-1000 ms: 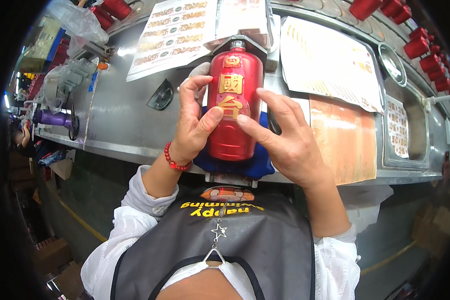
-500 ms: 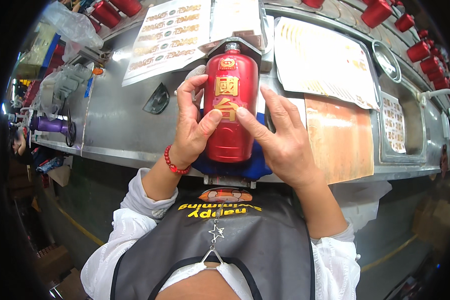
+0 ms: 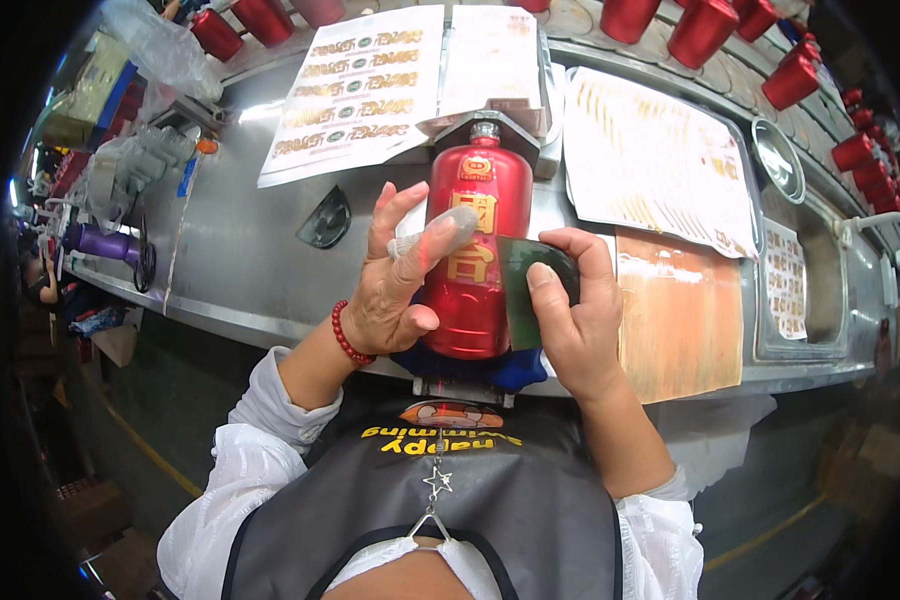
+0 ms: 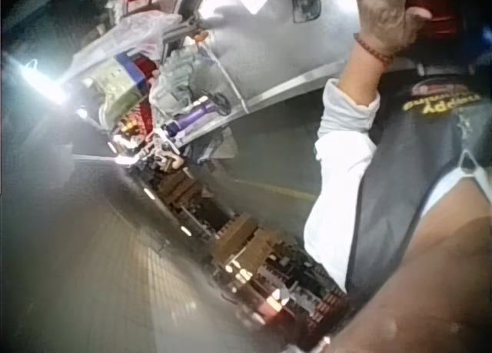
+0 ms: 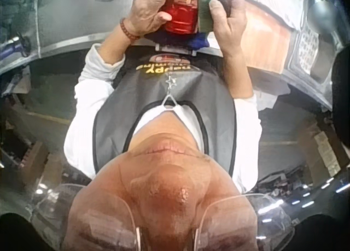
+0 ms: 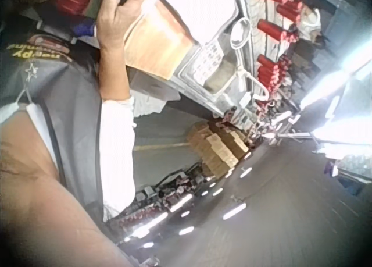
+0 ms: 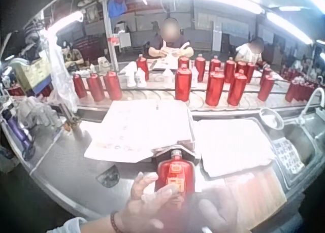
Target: The person applies gold stickers to a red cylindrical container, smoothing each with a green tool and rotating the container to cover multiple sides. The person then handles sticker sheets, peeling and preparing additional stickers.
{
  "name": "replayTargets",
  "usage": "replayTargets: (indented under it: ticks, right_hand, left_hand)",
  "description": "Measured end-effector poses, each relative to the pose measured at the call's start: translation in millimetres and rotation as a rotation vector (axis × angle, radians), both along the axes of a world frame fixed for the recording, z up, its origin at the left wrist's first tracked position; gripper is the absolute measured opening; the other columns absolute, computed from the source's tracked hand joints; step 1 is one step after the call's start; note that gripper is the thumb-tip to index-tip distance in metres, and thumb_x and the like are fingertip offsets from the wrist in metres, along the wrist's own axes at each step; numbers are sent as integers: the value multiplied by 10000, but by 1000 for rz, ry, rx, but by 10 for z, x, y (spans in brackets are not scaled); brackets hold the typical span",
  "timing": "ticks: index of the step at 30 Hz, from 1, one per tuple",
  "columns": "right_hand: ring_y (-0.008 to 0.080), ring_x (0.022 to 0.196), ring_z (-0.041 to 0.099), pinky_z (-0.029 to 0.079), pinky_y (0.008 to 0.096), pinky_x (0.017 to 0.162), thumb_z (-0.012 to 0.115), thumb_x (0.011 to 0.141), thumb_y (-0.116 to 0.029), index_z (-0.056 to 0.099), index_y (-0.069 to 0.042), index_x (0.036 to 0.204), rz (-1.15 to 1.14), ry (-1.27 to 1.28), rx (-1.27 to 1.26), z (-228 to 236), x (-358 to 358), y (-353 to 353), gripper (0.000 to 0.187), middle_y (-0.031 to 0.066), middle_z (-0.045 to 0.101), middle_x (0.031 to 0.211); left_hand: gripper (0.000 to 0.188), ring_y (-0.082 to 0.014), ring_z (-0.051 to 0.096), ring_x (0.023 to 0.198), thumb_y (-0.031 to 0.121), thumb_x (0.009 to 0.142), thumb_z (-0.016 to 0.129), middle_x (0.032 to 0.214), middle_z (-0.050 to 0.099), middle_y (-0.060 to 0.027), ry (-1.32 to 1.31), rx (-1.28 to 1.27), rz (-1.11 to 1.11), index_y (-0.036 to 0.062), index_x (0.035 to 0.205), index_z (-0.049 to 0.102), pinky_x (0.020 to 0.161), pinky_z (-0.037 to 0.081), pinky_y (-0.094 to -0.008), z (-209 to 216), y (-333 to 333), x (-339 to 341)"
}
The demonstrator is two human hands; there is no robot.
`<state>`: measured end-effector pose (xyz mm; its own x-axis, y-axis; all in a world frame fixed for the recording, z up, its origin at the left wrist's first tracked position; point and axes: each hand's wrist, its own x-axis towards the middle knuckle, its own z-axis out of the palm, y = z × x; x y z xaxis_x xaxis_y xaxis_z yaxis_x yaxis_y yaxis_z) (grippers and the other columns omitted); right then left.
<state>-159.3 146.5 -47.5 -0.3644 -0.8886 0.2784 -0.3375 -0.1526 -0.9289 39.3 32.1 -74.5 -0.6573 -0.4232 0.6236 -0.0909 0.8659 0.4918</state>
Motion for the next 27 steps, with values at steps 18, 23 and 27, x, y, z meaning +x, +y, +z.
replayTargets:
  ticks: [18,23,27]
  right_hand:
    - [98,911,560,480,259,824,568,994,-128,559,-2,1180,56,-266,137,-60,-42,-4,225,45,623,1005]
    - [100,908,562,482,260,824,570,1000,-148,562,2,1173,62,-283,138,-73,-40,-23,229,42,624,1003]
    - [90,903,558,479,250,819,565,1007,-150,564,1,1165,73,-325,93,-182,-58,-29,219,39,624,995]
  left_hand:
    - [580,-199,463,1215,655,993,345,930,707,61,-139,-316,-133,304,1309,681,1264,49,-519,336,-713,-275]
    - [564,-231,524,1146,601,1043,317,1003,718,38,-134,-220,-205,257,1289,690,1249,49,-541,464,-828,-419]
    - [578,-283,499,1220,596,1048,292,1000,734,-2,-116,-126,-208,238,1309,664,1233,50,-548,475,-845,-475]
